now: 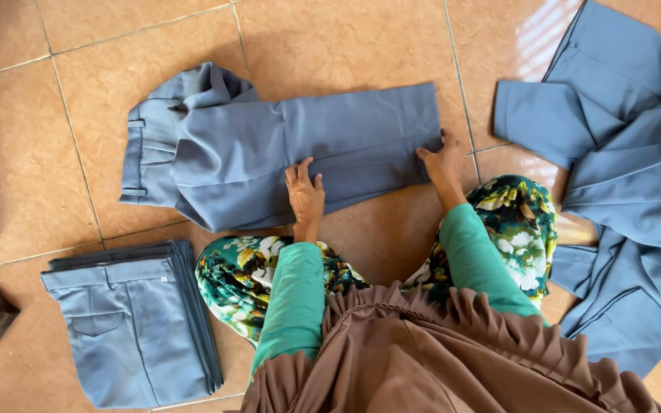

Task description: The person sits on a tiled floor and folds multiple pairs of grey trousers by hand. They smooth the fabric, fold the legs together, and then fold the garment into a compact rectangle before stacking it with previously folded pairs.

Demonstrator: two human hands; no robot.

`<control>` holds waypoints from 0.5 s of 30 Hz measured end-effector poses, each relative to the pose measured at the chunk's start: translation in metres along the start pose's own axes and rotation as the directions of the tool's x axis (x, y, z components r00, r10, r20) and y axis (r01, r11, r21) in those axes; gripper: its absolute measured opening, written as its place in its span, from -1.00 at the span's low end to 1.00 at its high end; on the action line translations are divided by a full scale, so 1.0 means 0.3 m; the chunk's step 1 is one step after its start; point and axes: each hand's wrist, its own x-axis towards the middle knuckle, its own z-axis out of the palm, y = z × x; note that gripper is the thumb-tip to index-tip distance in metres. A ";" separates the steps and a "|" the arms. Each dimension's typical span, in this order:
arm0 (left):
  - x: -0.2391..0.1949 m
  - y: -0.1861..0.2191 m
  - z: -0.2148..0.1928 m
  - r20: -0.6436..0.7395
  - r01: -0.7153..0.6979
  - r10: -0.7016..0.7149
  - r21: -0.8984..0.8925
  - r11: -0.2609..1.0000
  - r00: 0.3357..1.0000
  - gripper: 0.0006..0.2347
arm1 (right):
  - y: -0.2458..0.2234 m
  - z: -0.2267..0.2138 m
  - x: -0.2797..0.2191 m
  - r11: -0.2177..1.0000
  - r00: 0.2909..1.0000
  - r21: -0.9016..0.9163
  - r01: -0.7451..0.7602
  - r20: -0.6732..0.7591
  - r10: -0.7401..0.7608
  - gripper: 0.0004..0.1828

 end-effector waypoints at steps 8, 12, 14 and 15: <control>-0.011 -0.031 -0.010 -0.041 -0.024 0.021 -0.064 0.998 0.999 -0.53 | -0.152 -0.038 -0.077 0.774 0.910 0.525 0.353 0.000 -0.415 -0.42; -0.006 -0.068 0.008 -0.046 0.018 -0.026 -0.157 0.987 0.999 -0.58 | -0.489 -0.376 -0.427 0.674 0.756 0.405 0.618 -0.068 -0.652 -0.29; -0.013 -0.072 0.002 -0.036 0.018 -0.023 -0.146 0.989 0.999 -0.56 | -0.425 -0.329 -0.336 0.717 0.794 0.379 0.585 -0.084 -0.603 -0.18; -0.017 -0.073 -0.001 -0.029 0.016 -0.020 -0.132 0.991 0.999 -0.55 | -0.393 -0.306 -0.291 0.756 0.827 0.354 0.550 -0.102 -0.554 -0.06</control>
